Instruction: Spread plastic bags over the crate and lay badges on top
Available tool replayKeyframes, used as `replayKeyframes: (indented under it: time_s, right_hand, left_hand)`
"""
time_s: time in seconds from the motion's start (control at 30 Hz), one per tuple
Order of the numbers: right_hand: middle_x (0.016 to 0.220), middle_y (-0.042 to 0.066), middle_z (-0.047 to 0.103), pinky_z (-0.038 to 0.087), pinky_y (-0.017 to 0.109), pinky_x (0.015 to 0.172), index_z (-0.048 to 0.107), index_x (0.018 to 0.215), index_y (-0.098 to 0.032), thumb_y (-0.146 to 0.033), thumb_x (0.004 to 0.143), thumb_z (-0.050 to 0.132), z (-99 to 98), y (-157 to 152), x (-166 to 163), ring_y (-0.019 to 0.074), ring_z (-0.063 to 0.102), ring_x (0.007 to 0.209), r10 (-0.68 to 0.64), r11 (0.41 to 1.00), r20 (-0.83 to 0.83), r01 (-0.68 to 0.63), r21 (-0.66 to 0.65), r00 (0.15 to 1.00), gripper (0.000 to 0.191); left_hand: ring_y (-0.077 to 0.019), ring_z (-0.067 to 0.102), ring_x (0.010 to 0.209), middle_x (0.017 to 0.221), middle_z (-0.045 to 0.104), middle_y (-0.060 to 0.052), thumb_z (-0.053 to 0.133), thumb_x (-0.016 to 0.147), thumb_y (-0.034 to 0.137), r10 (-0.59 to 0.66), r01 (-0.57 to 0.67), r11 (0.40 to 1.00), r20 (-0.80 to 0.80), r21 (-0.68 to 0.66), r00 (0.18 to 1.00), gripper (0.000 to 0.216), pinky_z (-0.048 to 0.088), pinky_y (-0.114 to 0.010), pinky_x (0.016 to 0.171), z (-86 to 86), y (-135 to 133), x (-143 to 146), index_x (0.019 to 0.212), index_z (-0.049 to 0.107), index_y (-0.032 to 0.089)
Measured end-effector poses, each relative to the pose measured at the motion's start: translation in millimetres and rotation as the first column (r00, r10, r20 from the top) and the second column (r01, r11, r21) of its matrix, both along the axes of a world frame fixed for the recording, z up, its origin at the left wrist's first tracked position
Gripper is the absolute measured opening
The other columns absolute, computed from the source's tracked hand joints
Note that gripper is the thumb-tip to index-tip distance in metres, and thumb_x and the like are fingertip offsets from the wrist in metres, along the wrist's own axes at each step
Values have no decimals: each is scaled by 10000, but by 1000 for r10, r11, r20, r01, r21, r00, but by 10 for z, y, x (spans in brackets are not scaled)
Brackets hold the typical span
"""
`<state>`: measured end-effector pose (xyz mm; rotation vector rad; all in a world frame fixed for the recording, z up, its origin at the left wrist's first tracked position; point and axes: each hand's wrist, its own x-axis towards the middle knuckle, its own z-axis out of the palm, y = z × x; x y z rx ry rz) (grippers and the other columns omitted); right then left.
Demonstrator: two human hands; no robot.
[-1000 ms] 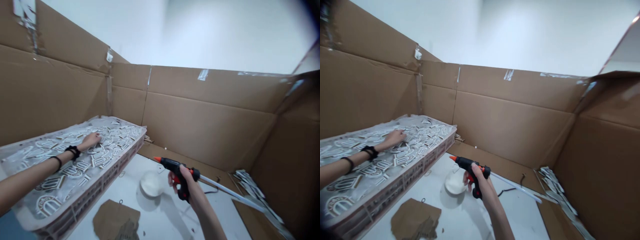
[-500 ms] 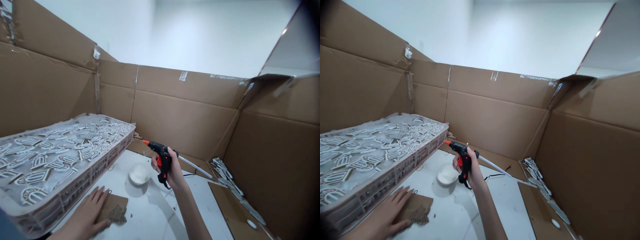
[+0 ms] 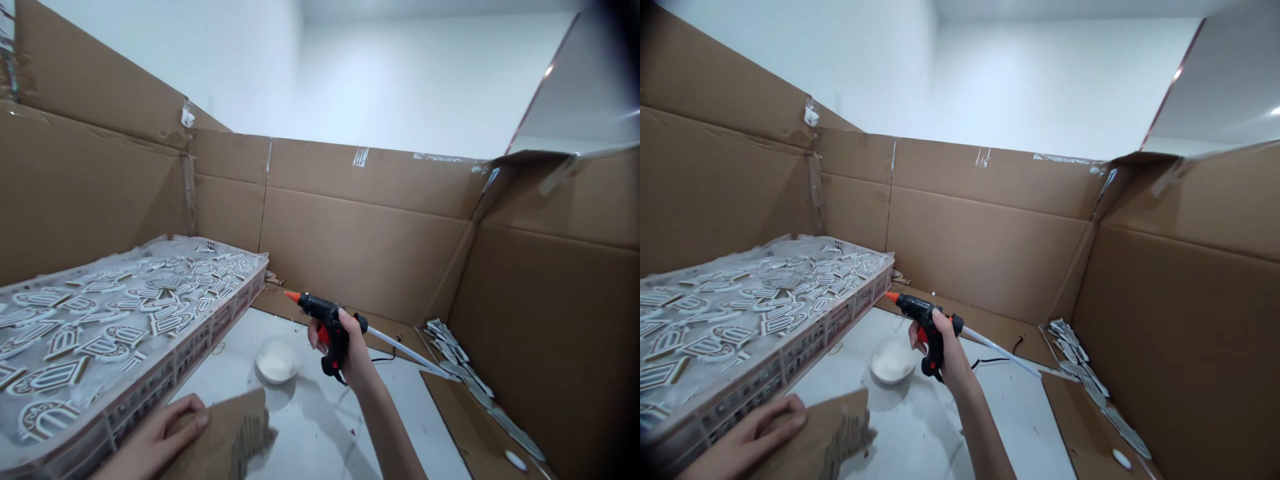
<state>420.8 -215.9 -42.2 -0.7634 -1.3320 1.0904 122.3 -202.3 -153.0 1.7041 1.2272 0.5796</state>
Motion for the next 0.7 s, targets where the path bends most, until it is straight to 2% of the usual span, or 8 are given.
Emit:
replayKeyframes:
  time_s: [0.07, 0.13, 0.23, 0.3, 0.4, 0.5, 0.6, 0.7]
  right_hand:
    - [674, 34, 535, 363, 253, 574, 559, 722, -175, -601, 870, 366, -20, -11, 12, 144, 450, 612, -73, 997, 60, 72, 27, 995, 490]
    - [787, 49, 577, 405, 264, 638, 565, 802, -186, -575, 871, 405, -27, -36, 10, 159, 501, 692, -170, 984, 165, 159, 79, 972, 426]
    - [923, 59, 593, 436, 271, 659, 531, 849, -203, -536, 842, 487, -21, -84, -30, 163, 533, 732, -222, 971, 303, 184, 151, 927, 336]
    - [817, 29, 578, 414, 247, 574, 490, 838, -210, -498, 817, 522, -24, -110, -79, 146, 514, 651, -210, 974, 356, 162, 159, 911, 290]
    - [638, -34, 483, 345, 219, 488, 452, 808, -217, -420, 756, 561, -45, -117, -154, 117, 426, 535, -243, 959, 425, 152, 237, 872, 237]
    - [637, -32, 478, 343, 219, 484, 447, 778, -215, -393, 710, 552, -78, -75, -191, 111, 399, 527, -280, 935, 459, 133, 328, 843, 218]
    - [644, -22, 488, 352, 227, 494, 454, 773, -212, -425, 713, 539, -124, -10, -179, 120, 418, 544, -274, 936, 510, 105, 336, 815, 237]
    - [640, -20, 492, 350, 226, 494, 462, 774, -212, -478, 727, 550, -172, 41, -153, 125, 435, 554, -253, 942, 556, 72, 327, 792, 284]
  left_hand:
    - [-274, 638, 877, 847, 667, -23, 521, 673, 781, 155, -126, 980, 201, -151, 967, 595, 513, -328, 754, 122, 25, 4, 881, 590, 228]
    - [-294, 641, 945, 974, 685, -46, 596, 625, 769, 318, -216, 929, 347, -301, 882, 664, 529, -338, 749, 254, 22, 34, 1024, 584, 239]
    - [-273, 587, 1115, 1219, 623, -73, 684, 708, 572, 482, -273, 845, 433, -459, 762, 650, 538, -284, 763, 453, -31, 126, 1236, 507, 237]
    - [-254, 560, 1166, 1301, 576, -83, 705, 747, 407, 556, -280, 797, 466, -536, 688, 638, 539, -244, 756, 552, -69, 195, 1303, 455, 222]
    - [-258, 548, 1191, 1362, 533, -66, 705, 752, 290, 591, -220, 766, 529, -604, 609, 667, 548, -253, 781, 595, -84, 256, 1351, 414, 247]
    - [-263, 512, 1235, 1400, 500, -26, 710, 745, 292, 580, -172, 770, 560, -615, 591, 693, 545, -277, 825, 553, -63, 256, 1367, 405, 293]
    - [-271, 472, 1273, 1401, 501, -11, 714, 733, 317, 563, -146, 783, 589, -605, 579, 713, 522, -299, 892, 517, -52, 230, 1378, 411, 306]
    - [-284, 449, 1292, 1379, 525, -16, 729, 712, 336, 603, -148, 751, 577, -644, 550, 779, 497, -335, 948, 514, -67, 205, 1409, 383, 311]
